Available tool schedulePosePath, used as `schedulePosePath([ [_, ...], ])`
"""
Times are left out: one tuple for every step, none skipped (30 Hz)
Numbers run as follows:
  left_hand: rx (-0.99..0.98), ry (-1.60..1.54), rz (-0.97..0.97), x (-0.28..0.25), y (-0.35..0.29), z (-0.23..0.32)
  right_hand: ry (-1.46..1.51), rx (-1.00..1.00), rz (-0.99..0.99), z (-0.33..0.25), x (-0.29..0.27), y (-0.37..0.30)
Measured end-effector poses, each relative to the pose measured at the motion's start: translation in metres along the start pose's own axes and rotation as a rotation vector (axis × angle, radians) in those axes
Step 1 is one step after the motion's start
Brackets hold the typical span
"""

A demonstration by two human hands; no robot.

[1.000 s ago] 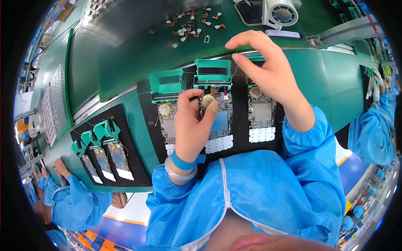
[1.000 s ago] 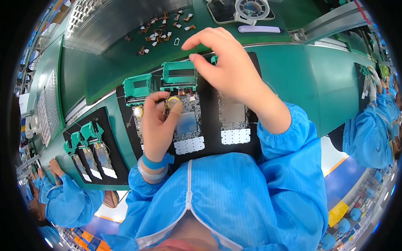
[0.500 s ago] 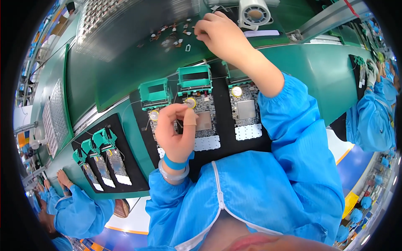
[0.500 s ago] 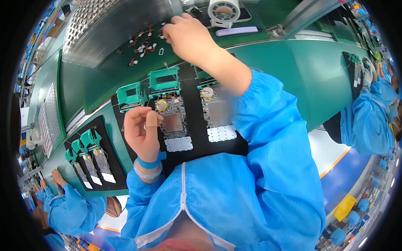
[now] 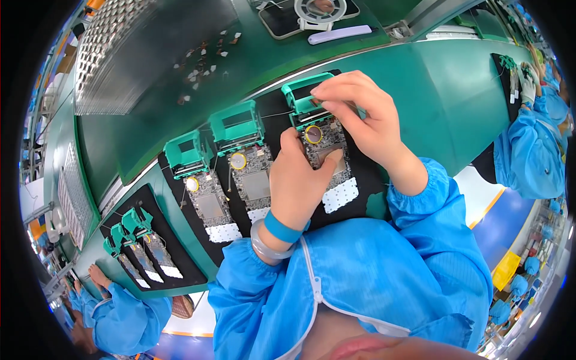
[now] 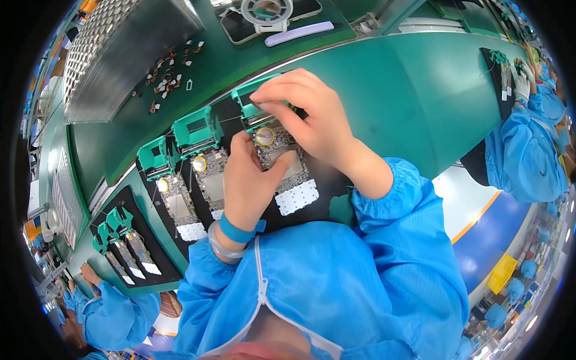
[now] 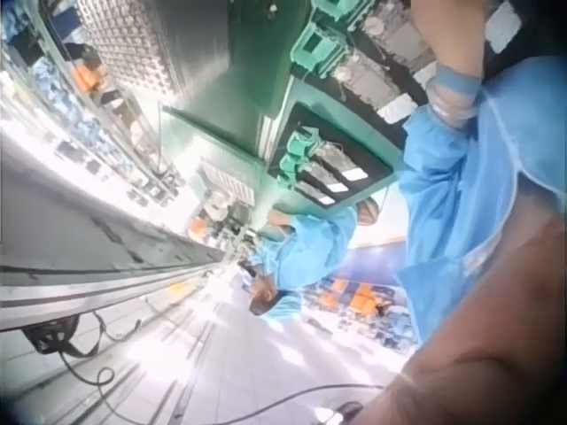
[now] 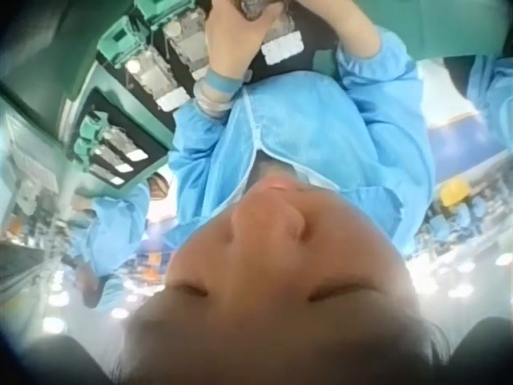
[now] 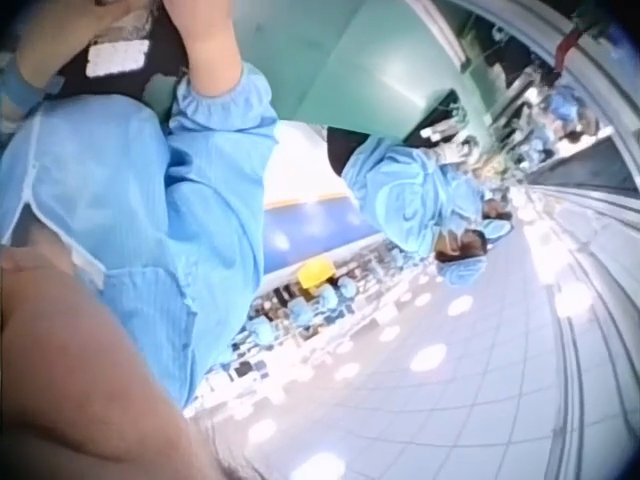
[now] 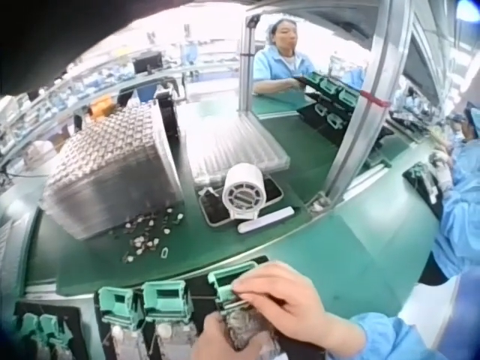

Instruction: The person assembles electronic components and plastic frames onto circuit boards by hand at an assembly line station.

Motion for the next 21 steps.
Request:
schedulePosePath([
  [0.152, -0.085, 0.093, 0.002, 0.0, -0.001, 0.03, 0.017, 0.02, 0.003, -0.004, -0.001],
  [0.148, -0.086, 0.089, 0.006, 0.002, -0.007, 0.065, 0.032, 0.035, 0.005, -0.006, -0.002],
  [0.17, -0.405, 0.036, 0.01, 0.003, -0.01, 0.065, 0.037, 0.033, 0.006, -0.007, -0.002],
  [0.19, -0.723, -0.017, 0.01, 0.004, -0.012, 0.108, 0.067, 0.023, 0.008, -0.006, -0.002],
  [0.032, -0.576, -0.119, 0.007, 0.003, -0.011, 0.148, 0.104, 0.017, 0.011, -0.007, -0.004],
  [0.024, -0.575, -0.116, 0.004, 0.002, -0.014, 0.155, 0.109, 0.015, 0.008, -0.007, -0.004],
  [0.091, -0.717, -0.113, 0.0, 0.001, -0.011, 0.173, 0.111, -0.027, 0.003, -0.004, -0.004],
  [0.16, -0.86, -0.113, -0.004, 0.0, -0.006, 0.186, 0.115, -0.067, 0.002, -0.001, -0.005],
  [0.177, -0.867, -0.068, -0.008, 0.0, -0.004, 0.215, 0.048, -0.086, -0.002, 0.001, -0.005],
  [0.171, -0.867, -0.068, -0.007, 0.001, -0.003, 0.218, 0.052, -0.087, -0.001, 0.001, -0.005],
  [0.233, -0.864, -0.012, -0.013, 0.0, 0.001, 0.206, 0.019, -0.099, -0.005, 0.001, -0.004],
  [0.295, -0.861, 0.044, -0.019, -0.002, 0.005, 0.194, -0.014, -0.11, -0.01, 0.002, -0.003],
  [0.267, -0.868, 0.011, -0.017, -0.002, 0.004, 0.196, -0.009, -0.11, -0.011, 0.002, -0.003],
  [0.264, -0.867, 0.012, -0.018, -0.001, 0.003, 0.173, -0.02, -0.12, -0.013, 0.002, -0.003],
  [0.268, -0.842, 0.01, -0.018, -0.001, 0.002, 0.15, -0.032, -0.13, -0.014, 0.003, -0.003],
  [0.273, -0.817, 0.009, -0.017, -0.001, 0.003, 0.152, -0.03, -0.13, -0.014, 0.004, -0.003],
  [0.271, -0.816, 0.01, -0.018, -0.002, 0.003, 0.155, -0.038, -0.132, -0.014, 0.004, -0.003],
  [0.251, -0.834, 0.01, -0.017, -0.003, 0.002, 0.157, -0.047, -0.134, -0.015, 0.004, -0.003],
  [0.23, -0.851, 0.009, -0.017, -0.004, 0.001, 0.159, -0.046, -0.134, -0.016, 0.003, -0.003],
  [0.229, -0.85, 0.01, -0.016, -0.004, 0.0, 0.145, -0.048, -0.145, -0.017, 0.005, -0.004],
  [0.241, -0.837, 0.019, -0.017, -0.004, -0.001, 0.131, -0.05, -0.157, -0.018, 0.006, -0.004],
])
Point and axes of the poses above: each hand's wrist, its own y-axis towards the middle knuckle, its own x-axis out of the palm, z = x × y, the point moved 9 cm from there along y, towards the middle knuckle, and after that the axes turned 3 degrees about -x, right-handed, at the moved point
